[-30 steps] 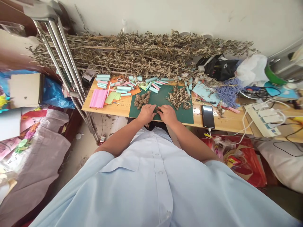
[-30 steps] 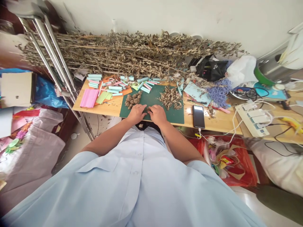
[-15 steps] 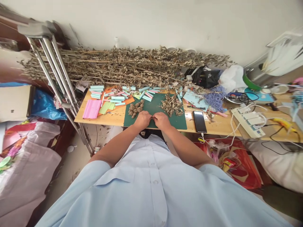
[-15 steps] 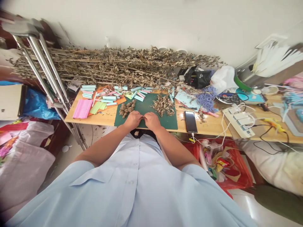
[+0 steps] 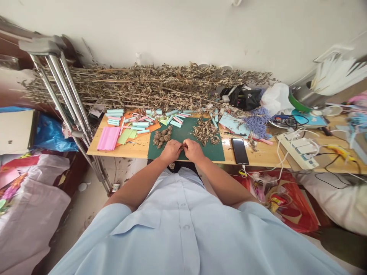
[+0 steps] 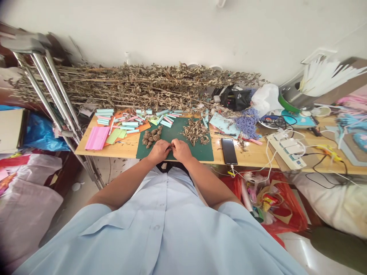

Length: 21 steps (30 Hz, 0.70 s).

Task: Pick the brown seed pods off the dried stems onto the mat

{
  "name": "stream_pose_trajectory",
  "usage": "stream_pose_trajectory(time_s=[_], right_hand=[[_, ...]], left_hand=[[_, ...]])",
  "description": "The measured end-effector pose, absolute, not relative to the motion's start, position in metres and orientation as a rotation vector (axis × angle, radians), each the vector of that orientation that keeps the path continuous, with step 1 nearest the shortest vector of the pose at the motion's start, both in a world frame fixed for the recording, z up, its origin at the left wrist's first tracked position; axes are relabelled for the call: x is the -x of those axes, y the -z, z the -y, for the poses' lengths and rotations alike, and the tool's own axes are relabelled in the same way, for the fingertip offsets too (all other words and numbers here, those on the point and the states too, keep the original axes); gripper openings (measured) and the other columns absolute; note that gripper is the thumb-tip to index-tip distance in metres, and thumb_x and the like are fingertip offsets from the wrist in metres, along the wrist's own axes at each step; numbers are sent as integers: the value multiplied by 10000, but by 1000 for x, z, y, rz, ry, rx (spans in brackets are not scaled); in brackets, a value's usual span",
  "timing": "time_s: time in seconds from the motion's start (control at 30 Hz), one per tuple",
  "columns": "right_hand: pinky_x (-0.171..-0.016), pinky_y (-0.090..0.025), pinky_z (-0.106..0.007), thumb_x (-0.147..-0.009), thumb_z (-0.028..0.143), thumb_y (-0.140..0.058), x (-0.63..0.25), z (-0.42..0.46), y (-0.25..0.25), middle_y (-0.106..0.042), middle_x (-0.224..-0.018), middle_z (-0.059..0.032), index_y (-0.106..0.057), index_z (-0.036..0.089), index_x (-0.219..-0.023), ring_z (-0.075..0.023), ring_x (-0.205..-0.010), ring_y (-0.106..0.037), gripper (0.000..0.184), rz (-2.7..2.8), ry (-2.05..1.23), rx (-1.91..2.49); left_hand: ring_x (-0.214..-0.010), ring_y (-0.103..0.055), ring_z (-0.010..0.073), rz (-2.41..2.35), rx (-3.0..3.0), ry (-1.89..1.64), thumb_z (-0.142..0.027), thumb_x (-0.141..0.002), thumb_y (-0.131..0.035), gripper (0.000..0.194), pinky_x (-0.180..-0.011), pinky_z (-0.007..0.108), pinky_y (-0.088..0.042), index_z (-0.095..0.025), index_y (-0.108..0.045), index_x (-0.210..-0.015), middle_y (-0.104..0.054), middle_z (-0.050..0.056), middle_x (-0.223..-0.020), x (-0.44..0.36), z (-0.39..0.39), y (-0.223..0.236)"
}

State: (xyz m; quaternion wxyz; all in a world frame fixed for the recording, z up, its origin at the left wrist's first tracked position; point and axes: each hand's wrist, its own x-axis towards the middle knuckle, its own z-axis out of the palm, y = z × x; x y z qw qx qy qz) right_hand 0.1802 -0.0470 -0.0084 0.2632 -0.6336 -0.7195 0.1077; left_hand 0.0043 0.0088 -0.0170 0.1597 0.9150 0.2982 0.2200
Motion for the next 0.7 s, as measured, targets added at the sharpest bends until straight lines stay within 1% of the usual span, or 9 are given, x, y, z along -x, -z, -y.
stream_pose_trajectory(time_s=[0.13, 0.27, 0.37, 0.47, 0.53, 0.6, 0.67, 0.7], right_hand=[[-818, -511, -330, -867, 138, -571, -181, 45, 10, -729, -923, -50, -601, 237, -991, -235, -914, -679, 161, 1850, -385, 1686], [-820, -535, -326, -845, 155, -579, -180, 44, 13, -732, -916, -24, -591, 253, -995, -209, -886, -699, 179, 1701, -499, 1665], [-836, -549, -336, -848, 176, -573, -174, 44, 16, -738, -926, -26, -593, 251, -1051, -206, -887, -706, 217, 1614, -530, 1667], [-874, -548, -361, -867, 167, -561, -169, 44, 16, -744, -966, -51, -606, 239, -1118, -223, -926, -699, 265, 1622, -452, 1712], [-898, -537, -374, -888, 156, -555, -168, 43, 16, -742, -968, -72, -647, 228, -1064, -242, -957, -684, 211, 1704, -361, 1764], [-914, -525, -374, -910, 152, -552, -170, 43, 15, -742, -950, -80, -689, 223, -964, -250, -966, -670, 163, 1792, -295, 1790], [-921, -523, -365, -932, 154, -545, -173, 43, 14, -748, -949, -77, -724, 224, -908, -242, -964, -665, 194, 1857, -274, 1766], [-924, -524, -359, -944, 154, -538, -175, 45, 13, -752, -965, -73, -742, 226, -912, -234, -967, -666, 219, 1890, -277, 1734]], left_hand=[[-938, -602, 243, -838, -2632, -647, -192, -971, -452, 255, -897, 406, -483, -152, -704, -974, -674, 121, -928, -6, -11, 19], [-915, -596, 236, -867, -2613, -679, -171, -961, -449, 256, -886, 397, -482, -155, -704, -951, -666, 116, -905, -7, -11, 22], [-910, -589, 235, -937, -2576, -716, -182, -959, -461, 237, -876, 395, -482, -160, -697, -959, -661, 114, -920, -7, -11, 23], [-921, -586, 244, -989, -2571, -731, -200, -962, -468, 233, -872, 403, -482, -165, -698, -969, -656, 117, -933, -7, -11, 22], [-918, -588, 246, -979, -2584, -723, -207, -975, -451, 259, -871, 406, -483, -165, -706, -960, -654, 121, -922, -6, -12, 21], [-921, -593, 245, -948, -2592, -721, -209, -988, -429, 292, -873, 407, -486, -161, -717, -978, -658, 123, -919, -5, -12, 20], [-936, -600, 246, -925, -2590, -736, -211, -989, -430, 302, -882, 409, -492, -156, -724, -1026, -669, 129, -940, -4, -11, 19], [-944, -604, 248, -918, -2586, -745, -218, -986, -440, 299, -887, 413, -495, -154, -726, -1046, -676, 132, -953, -4, -11, 19]])
